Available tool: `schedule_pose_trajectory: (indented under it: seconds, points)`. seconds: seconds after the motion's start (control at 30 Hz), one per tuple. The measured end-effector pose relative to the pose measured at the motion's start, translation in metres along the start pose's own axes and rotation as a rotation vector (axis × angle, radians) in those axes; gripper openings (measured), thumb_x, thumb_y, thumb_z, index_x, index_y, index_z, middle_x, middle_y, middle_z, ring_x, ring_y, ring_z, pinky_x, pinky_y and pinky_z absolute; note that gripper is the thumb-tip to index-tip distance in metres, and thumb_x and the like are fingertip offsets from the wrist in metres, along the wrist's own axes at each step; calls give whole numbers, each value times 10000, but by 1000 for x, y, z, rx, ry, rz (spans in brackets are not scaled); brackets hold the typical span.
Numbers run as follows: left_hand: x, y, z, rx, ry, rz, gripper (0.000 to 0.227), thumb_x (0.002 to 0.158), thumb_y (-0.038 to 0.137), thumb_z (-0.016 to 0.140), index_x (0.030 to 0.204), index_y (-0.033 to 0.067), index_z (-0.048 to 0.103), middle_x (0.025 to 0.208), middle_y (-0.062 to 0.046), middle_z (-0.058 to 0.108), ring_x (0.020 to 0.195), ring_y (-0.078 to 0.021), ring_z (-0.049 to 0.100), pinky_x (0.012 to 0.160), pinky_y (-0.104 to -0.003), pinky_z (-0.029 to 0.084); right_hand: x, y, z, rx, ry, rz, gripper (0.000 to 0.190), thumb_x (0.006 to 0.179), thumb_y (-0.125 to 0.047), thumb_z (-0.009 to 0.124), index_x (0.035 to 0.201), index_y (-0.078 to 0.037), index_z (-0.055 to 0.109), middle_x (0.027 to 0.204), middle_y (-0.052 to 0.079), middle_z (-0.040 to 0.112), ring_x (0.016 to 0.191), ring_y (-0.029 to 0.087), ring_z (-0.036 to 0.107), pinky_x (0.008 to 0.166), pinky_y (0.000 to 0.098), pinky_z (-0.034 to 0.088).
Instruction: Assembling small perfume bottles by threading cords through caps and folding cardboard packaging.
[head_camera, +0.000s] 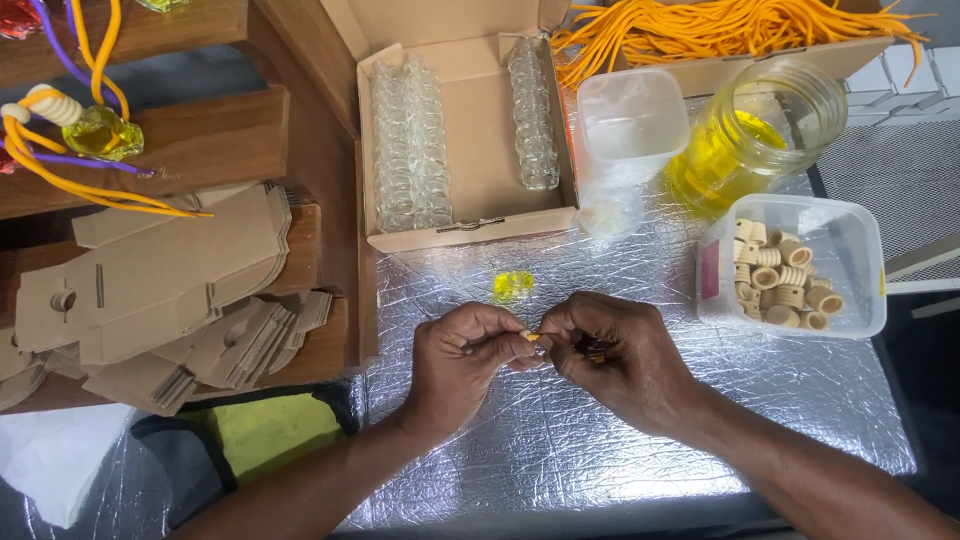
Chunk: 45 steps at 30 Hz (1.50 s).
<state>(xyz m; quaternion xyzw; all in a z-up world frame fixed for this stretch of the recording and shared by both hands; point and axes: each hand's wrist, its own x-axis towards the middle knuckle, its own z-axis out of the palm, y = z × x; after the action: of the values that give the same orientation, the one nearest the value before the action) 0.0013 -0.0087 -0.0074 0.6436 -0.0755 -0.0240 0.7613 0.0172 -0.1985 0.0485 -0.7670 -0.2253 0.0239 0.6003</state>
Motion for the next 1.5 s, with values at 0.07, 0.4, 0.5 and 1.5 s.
schedule_pose_trajectory:
  seconds: [0.07,0.4,0.5,1.5]
  points:
    - [0,-6,-1,-47,-1,-31,136,852,-16,793,925,-83,699,787,-222,788,687,-196,776,638,-324,686,0,1,1,12,1,5,109,792,73,674,856,19,743,556,113,599,488,164,577,418,295,482]
    - [0,-11,-4,-103,-15,-72,126,881,6,775,931,-77,695,768,-204,776,673,-194,769,625,-312,680,0,2,1,-31,6,-49,140,803,84,648,870,18,751,562,120,595,478,177,572,406,304,474]
    - [1,-10,-5,-80,-32,-75,133,905,31,757,939,-82,695,773,-223,776,677,-211,775,626,-322,681,-3,6,3,-119,-3,-101,113,850,17,666,904,-20,758,620,139,626,472,227,621,406,319,490]
    - [3,-3,-6,-10,-81,-26,153,922,7,723,1041,-85,750,876,-247,796,759,-246,784,677,-382,691,1,1,-3,-201,2,-187,114,846,52,627,800,-18,705,574,119,566,440,220,596,387,299,479]
